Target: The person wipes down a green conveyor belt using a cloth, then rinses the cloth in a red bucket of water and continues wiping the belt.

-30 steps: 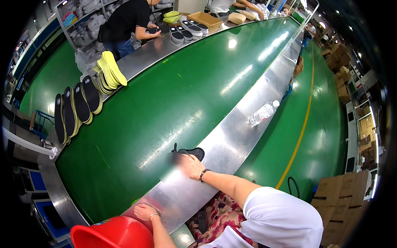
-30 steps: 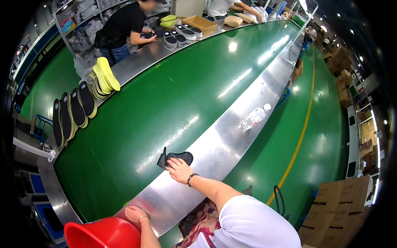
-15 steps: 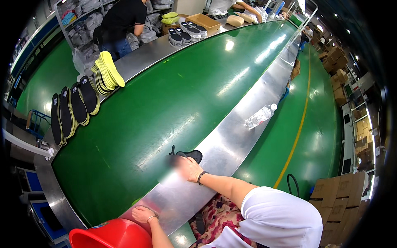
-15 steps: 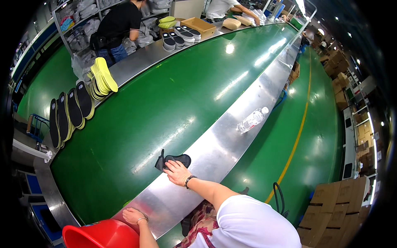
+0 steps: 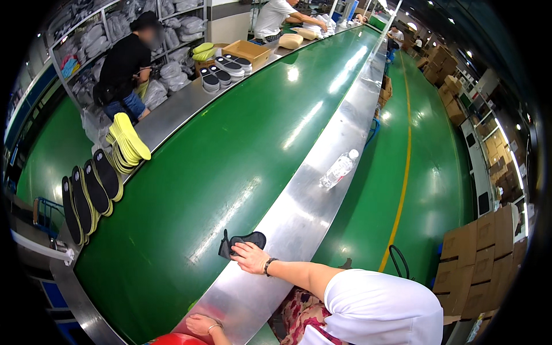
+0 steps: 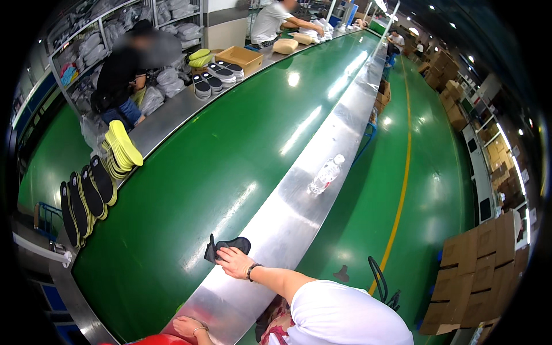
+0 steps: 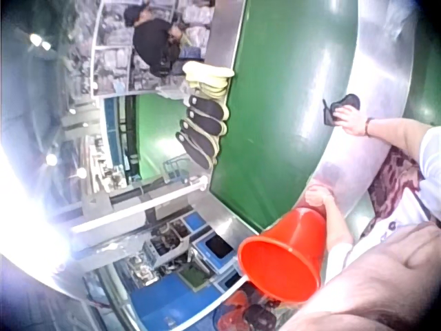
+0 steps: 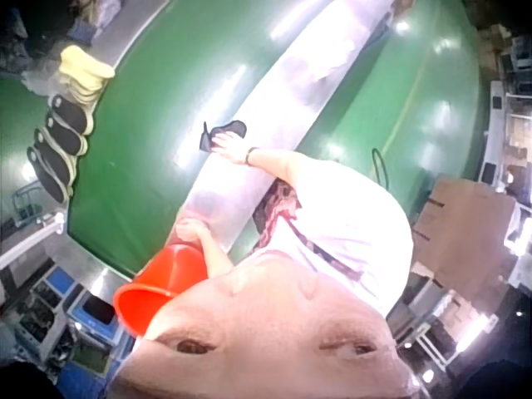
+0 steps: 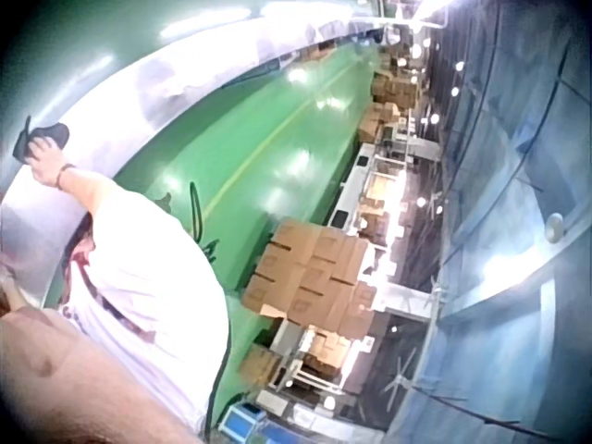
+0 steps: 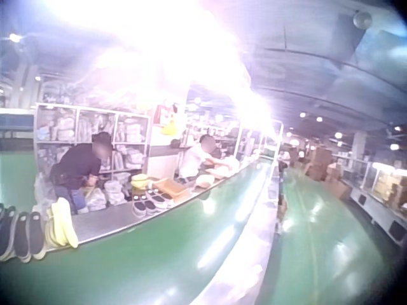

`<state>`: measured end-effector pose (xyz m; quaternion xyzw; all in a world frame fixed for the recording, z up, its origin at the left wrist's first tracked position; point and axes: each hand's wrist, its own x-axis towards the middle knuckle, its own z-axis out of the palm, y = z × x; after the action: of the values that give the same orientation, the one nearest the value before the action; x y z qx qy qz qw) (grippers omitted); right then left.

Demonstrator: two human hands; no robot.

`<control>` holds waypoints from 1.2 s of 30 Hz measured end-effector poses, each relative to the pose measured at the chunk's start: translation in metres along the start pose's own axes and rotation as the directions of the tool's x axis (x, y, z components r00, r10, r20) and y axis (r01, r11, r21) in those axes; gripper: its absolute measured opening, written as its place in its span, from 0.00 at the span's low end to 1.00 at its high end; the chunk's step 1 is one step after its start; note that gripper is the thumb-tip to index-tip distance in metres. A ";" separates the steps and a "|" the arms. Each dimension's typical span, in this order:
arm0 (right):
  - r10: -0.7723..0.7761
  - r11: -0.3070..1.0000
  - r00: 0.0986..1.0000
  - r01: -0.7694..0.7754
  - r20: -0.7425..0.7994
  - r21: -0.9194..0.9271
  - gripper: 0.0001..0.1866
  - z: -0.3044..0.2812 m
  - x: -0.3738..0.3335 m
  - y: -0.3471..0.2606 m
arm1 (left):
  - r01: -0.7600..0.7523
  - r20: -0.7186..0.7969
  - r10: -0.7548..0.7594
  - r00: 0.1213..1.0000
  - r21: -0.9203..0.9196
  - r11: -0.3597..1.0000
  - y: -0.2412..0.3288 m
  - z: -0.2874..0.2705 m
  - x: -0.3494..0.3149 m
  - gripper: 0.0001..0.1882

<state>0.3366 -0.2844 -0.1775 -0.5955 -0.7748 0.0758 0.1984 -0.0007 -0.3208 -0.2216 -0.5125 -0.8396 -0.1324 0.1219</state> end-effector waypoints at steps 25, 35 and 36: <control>0.009 0.995 0.999 -0.003 -0.054 0.096 0.19 0.003 -0.007 0.006 | -0.077 -0.015 0.077 0.997 0.047 0.996 0.001 0.002 0.003 0.14; -0.007 0.994 0.998 0.014 -0.068 0.108 0.19 0.008 -0.003 0.006 | -0.078 -0.071 0.082 0.994 0.050 0.996 -0.006 0.017 0.004 0.14; -0.002 0.994 0.998 0.008 -0.057 0.106 0.19 0.008 -0.004 0.006 | -0.077 -0.072 0.081 0.994 0.051 0.996 -0.004 0.015 0.003 0.14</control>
<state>0.3394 -0.2854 -0.1875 -0.5840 -0.7652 0.0997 0.2518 -0.0071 -0.3148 -0.2350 -0.5369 -0.8165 -0.1263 0.1704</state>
